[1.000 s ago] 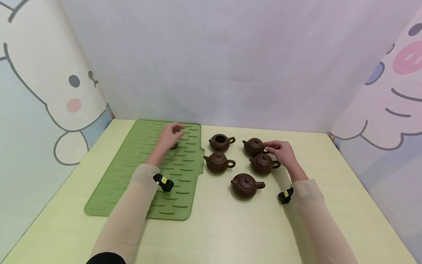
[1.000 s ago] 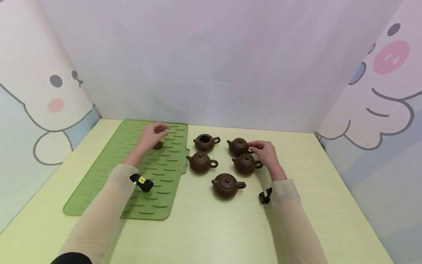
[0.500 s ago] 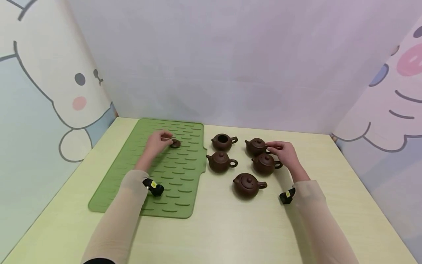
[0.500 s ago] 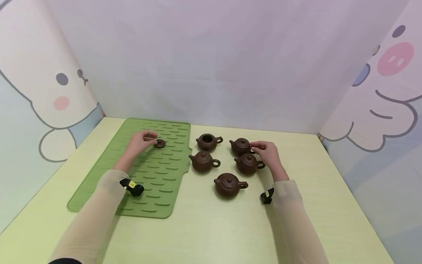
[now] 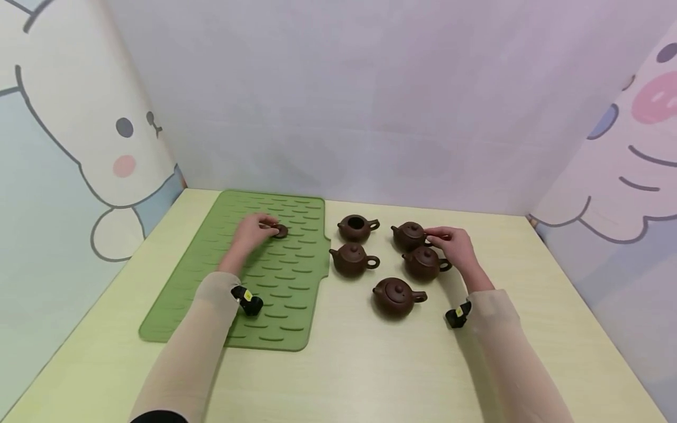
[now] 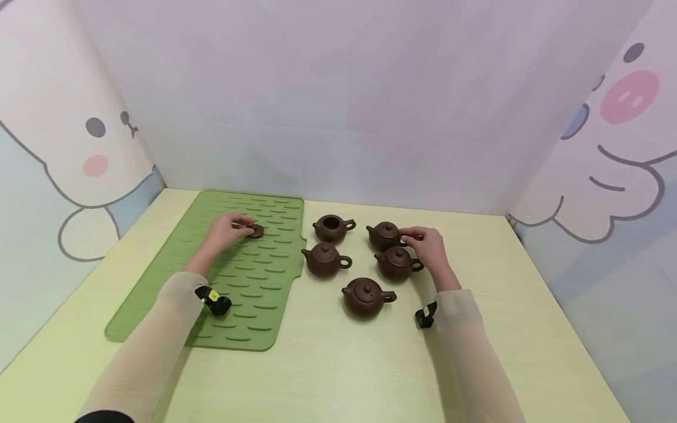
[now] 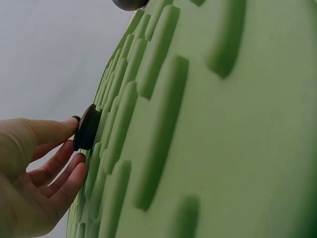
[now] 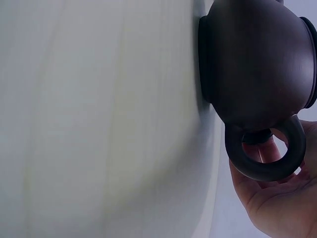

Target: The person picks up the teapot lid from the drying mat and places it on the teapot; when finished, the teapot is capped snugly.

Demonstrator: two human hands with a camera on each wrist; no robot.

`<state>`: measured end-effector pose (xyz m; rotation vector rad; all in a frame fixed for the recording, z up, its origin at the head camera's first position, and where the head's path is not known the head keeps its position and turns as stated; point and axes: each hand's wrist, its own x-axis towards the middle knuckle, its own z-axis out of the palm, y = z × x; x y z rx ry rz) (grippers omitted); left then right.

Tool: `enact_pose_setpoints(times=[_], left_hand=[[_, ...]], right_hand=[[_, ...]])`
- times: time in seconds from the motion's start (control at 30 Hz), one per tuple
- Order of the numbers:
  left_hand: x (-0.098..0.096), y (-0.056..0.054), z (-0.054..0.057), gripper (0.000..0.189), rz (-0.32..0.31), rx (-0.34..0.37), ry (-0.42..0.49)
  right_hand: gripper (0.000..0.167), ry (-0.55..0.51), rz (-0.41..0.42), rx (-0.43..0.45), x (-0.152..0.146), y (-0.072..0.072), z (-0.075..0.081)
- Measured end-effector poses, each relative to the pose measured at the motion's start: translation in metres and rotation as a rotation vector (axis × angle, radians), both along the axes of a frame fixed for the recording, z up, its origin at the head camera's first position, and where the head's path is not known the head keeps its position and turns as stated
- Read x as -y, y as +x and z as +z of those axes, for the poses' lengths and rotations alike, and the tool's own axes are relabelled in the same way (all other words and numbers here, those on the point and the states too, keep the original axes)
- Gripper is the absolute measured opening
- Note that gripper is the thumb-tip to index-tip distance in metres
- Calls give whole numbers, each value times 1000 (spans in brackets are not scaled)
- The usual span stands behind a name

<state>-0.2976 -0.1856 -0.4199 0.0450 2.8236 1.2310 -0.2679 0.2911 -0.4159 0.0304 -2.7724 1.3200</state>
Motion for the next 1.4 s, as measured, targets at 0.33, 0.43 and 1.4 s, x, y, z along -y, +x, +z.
enact_pose_setpoints(times=[0.33,0.43,1.4], left_hand=[[-7,-3,3,29,62,15,-12],[-12,-3,6,30,79,5,15],[-111,-9,32,20,-63,-160,226]], right_hand=[[30,23,-6,1,1,-2,-1],[30,23,-11,2,0,-2,-1],[36,-134,110,59,-10,2,-7]])
